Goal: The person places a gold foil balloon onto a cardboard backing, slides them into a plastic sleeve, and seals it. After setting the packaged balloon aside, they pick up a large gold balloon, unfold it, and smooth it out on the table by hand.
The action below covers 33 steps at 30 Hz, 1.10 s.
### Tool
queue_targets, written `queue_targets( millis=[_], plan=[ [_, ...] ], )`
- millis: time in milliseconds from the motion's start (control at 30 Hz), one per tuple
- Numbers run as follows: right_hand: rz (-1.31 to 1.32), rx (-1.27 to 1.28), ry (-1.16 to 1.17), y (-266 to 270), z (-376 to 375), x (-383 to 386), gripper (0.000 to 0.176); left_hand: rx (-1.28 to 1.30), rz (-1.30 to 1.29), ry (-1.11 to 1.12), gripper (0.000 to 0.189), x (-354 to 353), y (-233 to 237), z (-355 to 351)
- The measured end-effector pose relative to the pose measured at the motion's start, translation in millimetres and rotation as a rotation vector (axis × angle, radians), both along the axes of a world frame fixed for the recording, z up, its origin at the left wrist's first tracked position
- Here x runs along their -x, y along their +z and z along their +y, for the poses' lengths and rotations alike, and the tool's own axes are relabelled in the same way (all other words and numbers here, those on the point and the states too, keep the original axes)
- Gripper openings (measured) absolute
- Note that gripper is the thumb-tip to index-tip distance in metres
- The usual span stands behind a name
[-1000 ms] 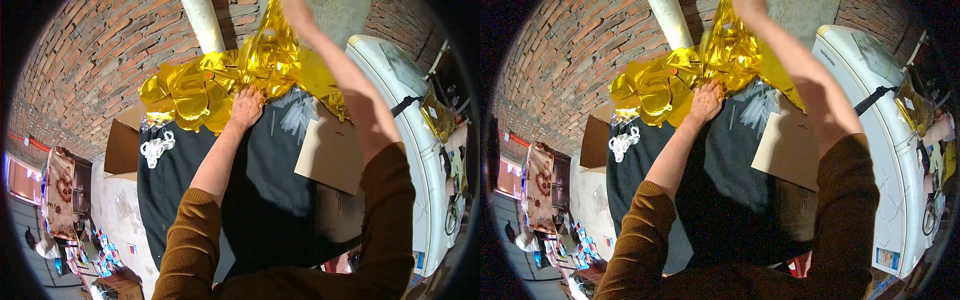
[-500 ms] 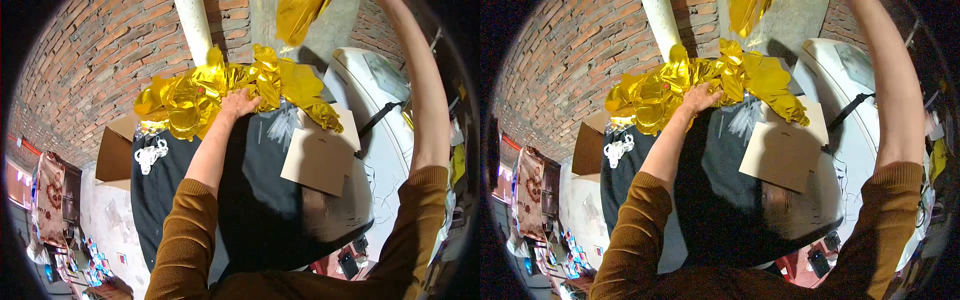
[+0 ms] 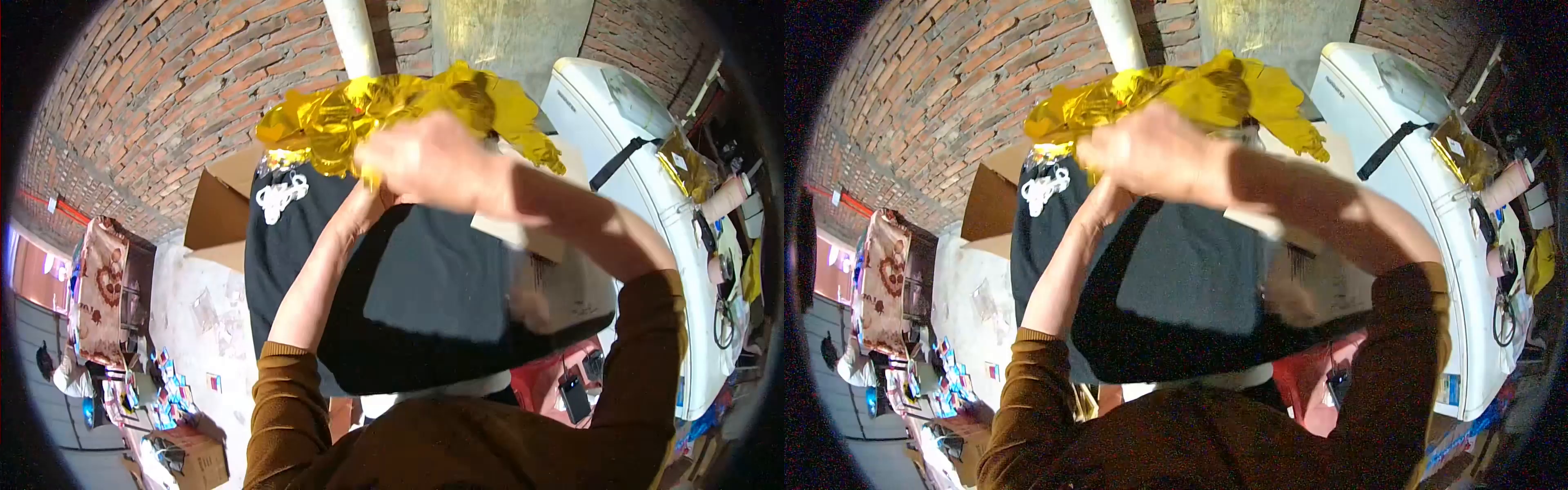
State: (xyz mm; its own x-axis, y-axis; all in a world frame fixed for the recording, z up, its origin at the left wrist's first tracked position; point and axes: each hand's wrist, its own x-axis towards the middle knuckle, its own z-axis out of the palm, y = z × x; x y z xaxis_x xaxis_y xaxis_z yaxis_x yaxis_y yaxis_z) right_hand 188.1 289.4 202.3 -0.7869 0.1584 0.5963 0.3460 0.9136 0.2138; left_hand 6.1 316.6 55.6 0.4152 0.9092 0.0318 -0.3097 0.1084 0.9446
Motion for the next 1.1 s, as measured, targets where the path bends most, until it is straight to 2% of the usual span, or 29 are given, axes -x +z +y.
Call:
queue_targets(
  millis=[67,133,167,200,233,333,367,433,500,533,633,667,767,900,933,967,1033,1100],
  plan=[
    [-0.039,-0.186,-0.002,-38.4,-40.4,15.5,0.014,0.016,-0.139,0.186,0.040,11.0,-5.4,-45.6],
    [-0.063,-0.265,0.033,-68.5,-73.6,21.3,0.012,0.065,-0.282,0.288,0.043,19.8,9.1,-74.8],
    [-0.069,-0.249,0.053,-79.1,-87.7,24.0,0.014,0.128,-0.397,0.286,0.047,26.0,10.8,-85.4],
    [-0.077,-0.236,0.057,-88.5,-100.0,25.5,0.016,0.045,-0.483,0.113,0.055,35.1,12.5,-98.7],
    [-0.086,-0.226,0.061,-96.6,-109.9,26.0,0.018,0.060,-0.598,0.188,0.062,35.7,13.7,-107.8],
    [-0.149,-0.093,0.079,-119.9,-135.2,26.1,0.017,0.049,-0.602,0.288,0.064,61.6,1.6,-130.7],
    [-0.177,-0.082,0.072,-127.9,-142.1,25.6,0.020,0.121,-0.662,0.308,0.061,69.1,-2.6,-135.7],
    [-0.232,-0.060,0.051,-144.6,-152.7,23.9,0.026,0.174,-0.534,0.446,0.053,86.9,-21.6,-136.8],
    [-0.277,0.032,0.082,-161.4,-160.7,23.0,0.026,0.187,-0.423,0.456,0.054,87.0,-32.2,-144.5],
    [-0.294,0.071,0.102,-163.5,-165.0,22.2,0.025,0.135,-0.278,0.483,0.046,81.8,-24.0,-154.4],
    [-0.336,0.157,0.137,-169.3,-177.4,19.6,0.025,0.096,0.076,0.500,0.033,101.9,-52.1,-155.5],
    [-0.341,0.173,0.140,-173.4,-179.9,19.5,0.025,0.119,0.107,0.573,0.022,102.6,-55.2,-158.7],
    [-0.337,0.304,0.151,-186.6,-180.6,22.0,0.025,-0.022,0.183,0.809,0.024,104.2,-63.5,-164.8],
    [-0.376,0.513,0.110,-195.4,-178.6,32.0,0.026,-0.184,0.546,0.945,0.045,97.2,-58.1,-175.2],
    [-0.408,0.551,0.094,-196.1,-178.5,34.3,0.027,-0.042,0.536,0.897,0.060,87.6,-41.8,-181.4],
    [-0.370,0.545,0.116,-198.8,-179.5,35.1,0.026,0.030,0.463,0.839,0.073,90.4,-49.6,-179.9],
    [-0.293,0.529,0.154,-199.0,-179.8,36.8,0.025,0.063,0.469,0.771,0.080,94.9,-54.9,-176.0],
    [-0.425,0.693,0.128,-190.9,-179.9,34.9,0.047,0.119,0.314,0.751,0.085,93.4,-46.6,-180.4]
  ],
)
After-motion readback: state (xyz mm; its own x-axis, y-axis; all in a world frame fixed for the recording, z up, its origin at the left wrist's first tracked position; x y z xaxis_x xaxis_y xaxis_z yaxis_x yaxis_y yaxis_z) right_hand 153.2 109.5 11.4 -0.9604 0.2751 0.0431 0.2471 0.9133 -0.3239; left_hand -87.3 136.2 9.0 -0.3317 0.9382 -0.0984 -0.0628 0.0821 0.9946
